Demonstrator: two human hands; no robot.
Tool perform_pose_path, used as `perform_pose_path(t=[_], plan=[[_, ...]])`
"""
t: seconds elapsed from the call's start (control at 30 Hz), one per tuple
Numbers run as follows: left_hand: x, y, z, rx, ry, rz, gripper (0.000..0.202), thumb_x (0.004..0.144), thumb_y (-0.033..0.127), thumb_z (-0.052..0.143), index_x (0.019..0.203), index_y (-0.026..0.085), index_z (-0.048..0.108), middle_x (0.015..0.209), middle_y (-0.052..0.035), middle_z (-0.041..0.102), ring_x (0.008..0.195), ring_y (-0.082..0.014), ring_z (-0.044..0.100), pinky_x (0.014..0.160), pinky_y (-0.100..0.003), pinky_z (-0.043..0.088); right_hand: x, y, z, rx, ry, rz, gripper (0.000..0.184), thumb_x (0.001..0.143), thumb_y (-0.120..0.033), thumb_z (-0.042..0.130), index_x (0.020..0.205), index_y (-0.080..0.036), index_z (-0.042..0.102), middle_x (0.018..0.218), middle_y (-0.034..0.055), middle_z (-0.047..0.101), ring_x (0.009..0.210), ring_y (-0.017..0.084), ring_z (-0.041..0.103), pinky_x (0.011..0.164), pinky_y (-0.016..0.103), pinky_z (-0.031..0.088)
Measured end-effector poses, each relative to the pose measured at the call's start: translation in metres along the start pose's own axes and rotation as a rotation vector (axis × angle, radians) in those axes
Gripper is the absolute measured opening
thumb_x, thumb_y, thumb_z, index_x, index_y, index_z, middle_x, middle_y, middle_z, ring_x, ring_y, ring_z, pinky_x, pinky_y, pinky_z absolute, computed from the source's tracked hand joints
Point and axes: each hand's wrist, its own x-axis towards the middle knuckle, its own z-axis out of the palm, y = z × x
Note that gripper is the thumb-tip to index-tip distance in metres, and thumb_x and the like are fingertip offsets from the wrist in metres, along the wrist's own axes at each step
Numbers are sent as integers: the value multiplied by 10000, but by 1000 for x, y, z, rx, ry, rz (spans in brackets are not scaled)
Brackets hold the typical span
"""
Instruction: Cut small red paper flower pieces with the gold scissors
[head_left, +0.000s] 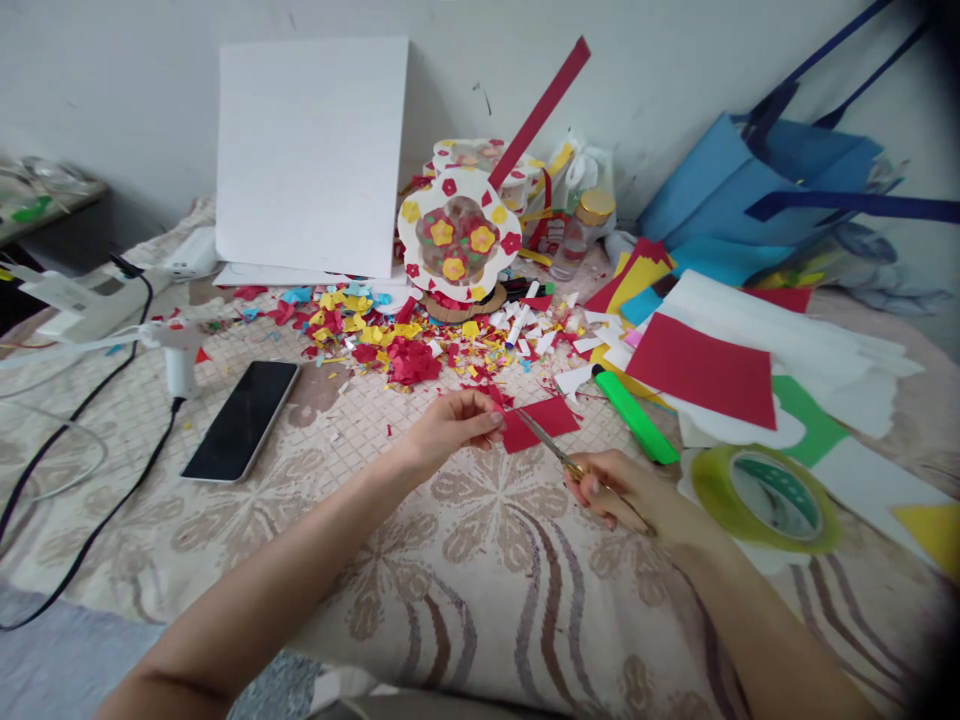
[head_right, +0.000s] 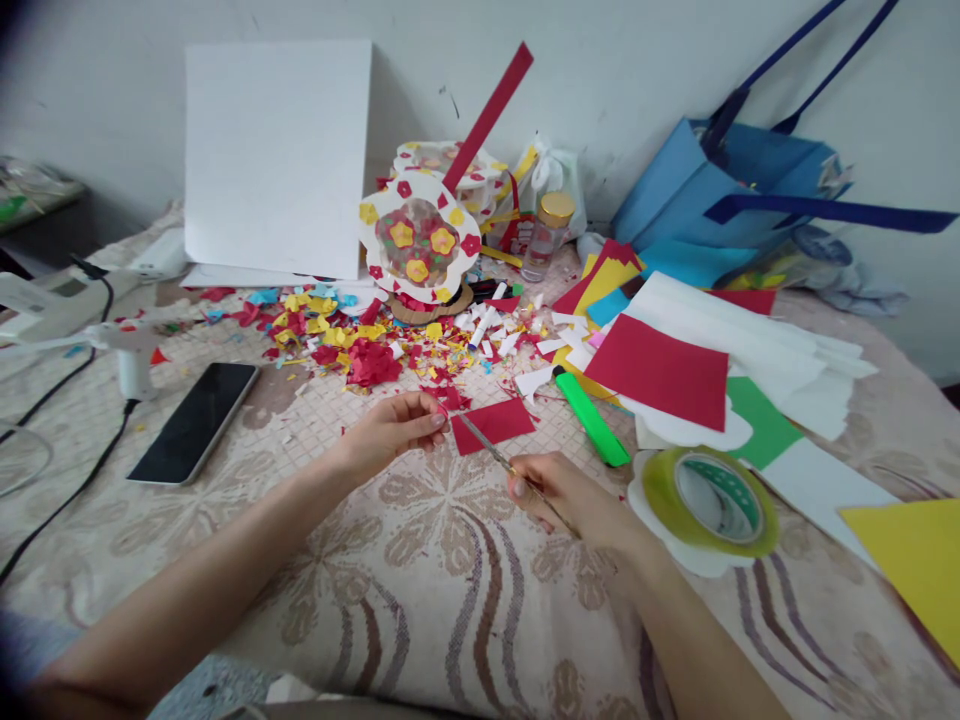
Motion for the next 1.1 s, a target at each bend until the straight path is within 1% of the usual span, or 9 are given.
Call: perform_pose_path(t=[0.13,0.27,0.4,0.5,0.63,0.73,0.9,1.1], plan=[[-1,3,2,-27,13,-13,268,657,301,760,737,138,562,642,1,651,560,-73,592,566,-198,439,-1,-5,1,-119,-1,-16,404,879,-539,421,677,-190,421,508,-61,378,418,73,331,399,217,238],[-2,4,6,-66,38,-32,261,655,271,763,726,132,554,655,-9,663,594,-85,621,614,-207,468,-1,-17,3,-215,0,-54,360,895,-470,426,671,-189,414,492,-65,369,436,78,321,422,224,208],[-3,3,7,-105,36,-69,236,674,255,749,723,122,561,712,-27,677,620,-101,642,624,-221,491,-2,-30,5,-292,7,-71,364,897,-420,438,619,-194,372,483,-62,352,449,84,309,443,237,182],[-3,2,8,-118,42,-82,217,689,240,740,731,122,563,716,-24,674,620,-102,643,632,-228,500,-1,-35,7,-328,22,-73,372,899,-419,432,608,-193,377,490,-56,350,470,94,319,460,246,189],[-4,1,10,-106,52,-80,203,698,227,734,729,119,565,721,-25,672,617,-95,637,645,-229,501,0,-39,9,-400,55,-64,397,878,-441,467,584,-190,376,514,-54,326,505,98,291,474,250,195],[-5,0,10,-92,57,-84,191,698,216,729,718,117,567,690,-18,664,592,-85,625,646,-223,502,1,-41,10,-471,77,-56,401,869,-432,484,570,-187,379,524,-51,339,524,102,290,492,251,208],[-3,-2,9,-72,61,-87,185,697,210,723,709,118,563,690,-27,671,579,-87,624,636,-220,505,1,-42,11,-577,103,-20,408,868,-426,482,561,-190,354,504,-48,366,512,105,317,498,256,214],[-2,-4,8,-32,71,-88,202,695,217,730,708,123,552,699,-26,669,574,-83,621,640,-223,499,3,-41,12,-658,119,-13,414,876,-422,468,554,-193,342,490,-46,353,490,105,321,490,261,196]])
